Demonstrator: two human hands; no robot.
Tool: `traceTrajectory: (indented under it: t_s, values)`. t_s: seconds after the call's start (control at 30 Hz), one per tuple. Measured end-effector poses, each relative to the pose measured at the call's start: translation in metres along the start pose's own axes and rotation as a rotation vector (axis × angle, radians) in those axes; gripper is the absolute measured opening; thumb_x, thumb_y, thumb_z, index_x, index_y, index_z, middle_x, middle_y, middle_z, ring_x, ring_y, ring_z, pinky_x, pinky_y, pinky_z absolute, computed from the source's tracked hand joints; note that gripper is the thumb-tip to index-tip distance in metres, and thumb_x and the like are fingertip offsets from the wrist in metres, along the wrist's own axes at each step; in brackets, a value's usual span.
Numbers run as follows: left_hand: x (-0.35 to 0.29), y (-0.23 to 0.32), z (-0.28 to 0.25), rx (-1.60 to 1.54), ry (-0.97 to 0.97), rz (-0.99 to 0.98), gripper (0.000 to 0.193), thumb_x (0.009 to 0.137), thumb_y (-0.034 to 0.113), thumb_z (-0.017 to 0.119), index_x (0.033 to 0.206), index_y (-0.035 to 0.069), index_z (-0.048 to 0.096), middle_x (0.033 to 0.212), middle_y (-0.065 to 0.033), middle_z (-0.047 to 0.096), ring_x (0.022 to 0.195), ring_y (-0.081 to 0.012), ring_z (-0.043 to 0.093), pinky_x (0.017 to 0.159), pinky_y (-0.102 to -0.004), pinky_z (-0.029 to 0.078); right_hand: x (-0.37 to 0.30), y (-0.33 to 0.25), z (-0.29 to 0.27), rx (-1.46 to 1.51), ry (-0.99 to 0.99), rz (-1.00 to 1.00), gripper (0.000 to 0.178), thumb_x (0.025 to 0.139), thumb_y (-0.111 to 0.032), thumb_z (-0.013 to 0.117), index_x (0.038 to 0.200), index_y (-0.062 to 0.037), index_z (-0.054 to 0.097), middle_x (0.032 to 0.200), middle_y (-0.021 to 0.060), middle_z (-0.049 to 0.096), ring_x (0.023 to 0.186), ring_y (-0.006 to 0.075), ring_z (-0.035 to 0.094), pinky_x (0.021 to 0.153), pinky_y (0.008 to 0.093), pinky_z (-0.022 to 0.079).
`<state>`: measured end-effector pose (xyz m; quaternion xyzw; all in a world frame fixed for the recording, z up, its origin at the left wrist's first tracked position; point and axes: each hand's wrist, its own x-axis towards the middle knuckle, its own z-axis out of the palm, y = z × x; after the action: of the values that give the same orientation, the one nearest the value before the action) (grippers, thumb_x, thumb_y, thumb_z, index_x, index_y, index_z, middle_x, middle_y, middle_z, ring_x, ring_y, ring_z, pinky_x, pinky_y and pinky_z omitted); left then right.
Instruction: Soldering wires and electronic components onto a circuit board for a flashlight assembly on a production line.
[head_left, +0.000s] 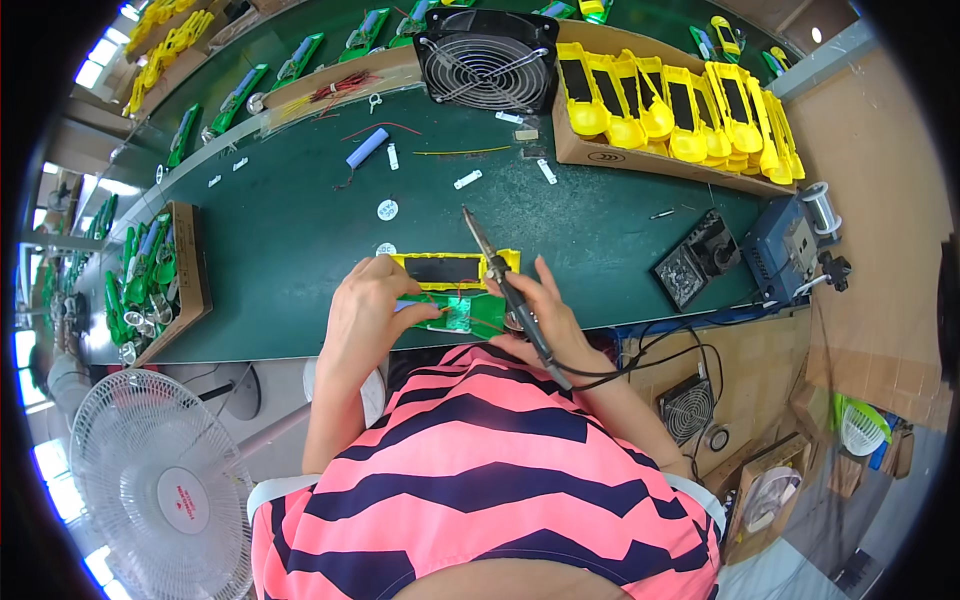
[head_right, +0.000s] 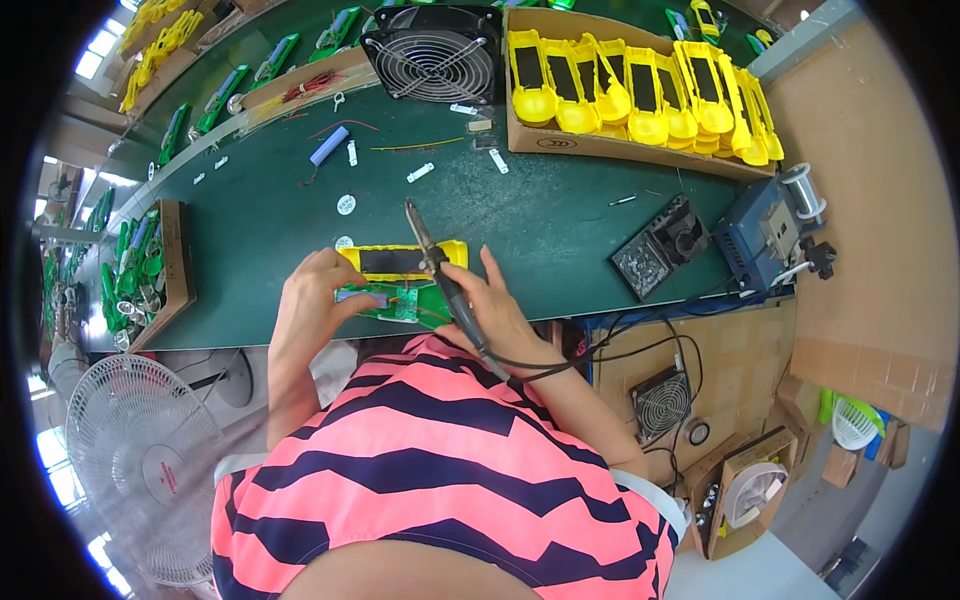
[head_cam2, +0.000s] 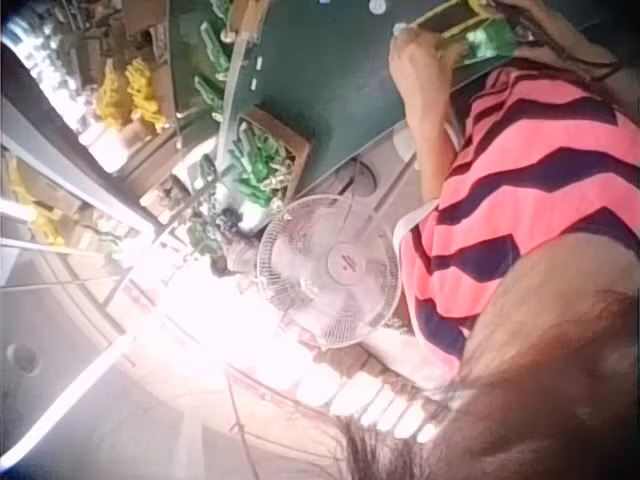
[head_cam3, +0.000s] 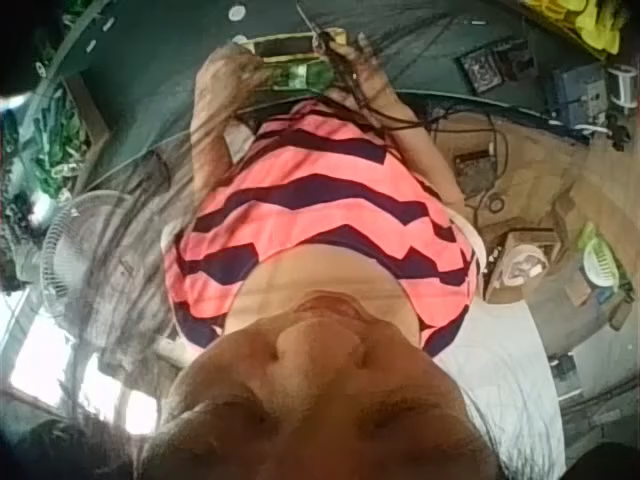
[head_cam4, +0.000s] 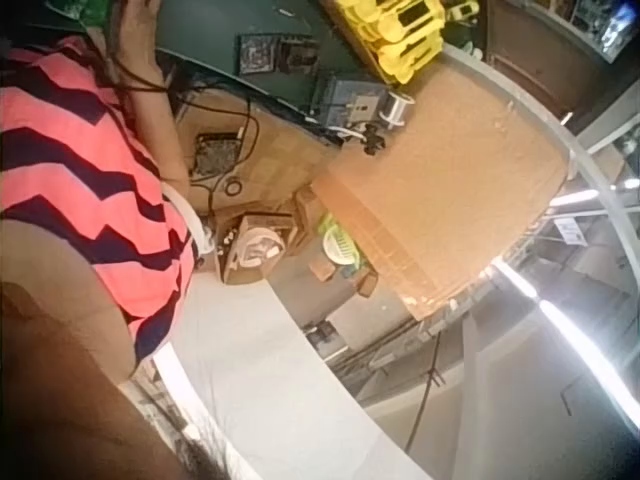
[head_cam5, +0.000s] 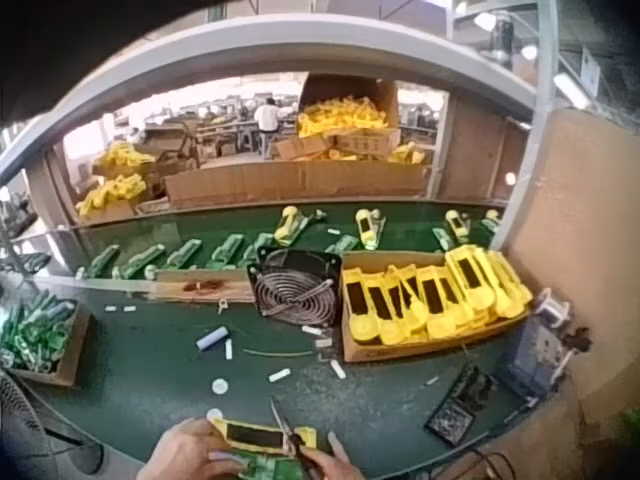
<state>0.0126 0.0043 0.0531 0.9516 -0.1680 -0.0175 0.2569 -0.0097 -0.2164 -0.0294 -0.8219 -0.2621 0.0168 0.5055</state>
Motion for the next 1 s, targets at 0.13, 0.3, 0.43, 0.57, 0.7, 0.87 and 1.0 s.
traceTrajectory:
  t_s: [0.13, 0.3, 0.43, 0.57, 0.7, 0.87, 1.0]
  values:
    - [-0.009, -0.001, 0.037, -0.191, 0.207, 0.072, 0.009, 0.067, 0.006, 0.063, 0.075, 0.006, 0.065, 0.077, -0.0072, 0.059, 0.070, -0.0237, 0.055, 0.062, -0.0328, 0.044, 0.013, 0.008, -0.017, -0.032, -0.059, -0.001, 0.069, 0.062, -0.008, 0.071, 0.118, -0.0048, 0.031, 0.104, 0.0085, 0.056, 0.077, 0.0255, 0.059, 0.105, 0.0456, 0.013]
    - [-0.014, 0.011, 0.075, -0.262, 0.370, 0.095, 0.014, 0.066, 0.002, 0.065, 0.079, 0.006, 0.064, 0.075, -0.0053, 0.054, 0.072, -0.0224, 0.051, 0.063, -0.0310, 0.042, 0.018, 0.003, -0.027, -0.006, -0.040, 0.029, 0.070, 0.061, -0.008, 0.072, 0.118, -0.0062, 0.032, 0.100, 0.0083, 0.059, 0.082, 0.0286, 0.059, 0.105, 0.0469, 0.015]
    - [-0.014, 0.006, 0.079, -0.302, 0.329, 0.076, 0.009, 0.066, 0.004, 0.065, 0.074, 0.004, 0.060, 0.083, -0.0085, 0.051, 0.074, -0.0224, 0.050, 0.066, -0.0327, 0.041, -0.002, -0.006, -0.017, 0.117, 0.286, -0.025, 0.045, 0.067, -0.011, 0.069, 0.106, -0.0031, 0.048, 0.087, 0.0071, 0.064, 0.078, 0.0172, 0.062, 0.104, 0.0455, 0.018]
    - [-0.016, 0.000, 0.071, -0.371, 0.307, 0.025, 0.010, 0.064, -0.002, 0.065, 0.071, -0.002, 0.058, 0.087, -0.0115, 0.052, 0.074, -0.0242, 0.055, 0.061, -0.0310, 0.045, -0.026, -0.016, -0.020, -0.174, 0.250, -0.104, 0.026, 0.072, -0.009, 0.065, 0.095, -0.0025, 0.055, 0.073, 0.0069, 0.064, 0.067, 0.0163, 0.062, 0.099, 0.0506, 0.024]
    - [-0.008, 0.001, 0.067, -0.322, 0.224, -0.034, 0.009, 0.064, 0.001, 0.066, 0.071, 0.001, 0.061, 0.087, -0.0084, 0.052, 0.074, -0.0209, 0.055, 0.061, -0.0291, 0.045, -0.040, -0.010, 0.004, 0.104, 0.485, -0.036, 0.018, 0.078, -0.001, 0.053, 0.095, 0.0028, 0.050, 0.061, 0.0079, 0.061, 0.058, 0.0159, 0.062, 0.097, 0.0462, 0.031]
    - [-0.005, 0.004, 0.064, -0.298, 0.186, -0.023, 0.009, 0.063, -0.001, 0.064, 0.069, -0.001, 0.059, 0.086, -0.0103, 0.052, 0.076, -0.0237, 0.054, 0.063, -0.0308, 0.045, -0.038, -0.012, 0.015, 0.516, 0.671, 0.255, 0.017, 0.079, 0.000, 0.053, 0.094, 0.0060, 0.047, 0.061, 0.0138, 0.059, 0.054, 0.0153, 0.060, 0.069, 0.0261, 0.051]
    - [-0.004, 0.004, 0.063, -0.276, 0.170, -0.010, 0.009, 0.061, -0.003, 0.064, 0.067, -0.001, 0.057, 0.086, -0.0108, 0.051, 0.077, -0.0250, 0.054, 0.063, -0.0315, 0.044, -0.040, -0.006, 0.016, 0.465, 0.649, 0.179, 0.017, 0.079, 0.001, 0.053, 0.094, 0.0060, 0.048, 0.062, 0.0141, 0.060, 0.053, 0.0151, 0.060, 0.067, 0.0249, 0.051]
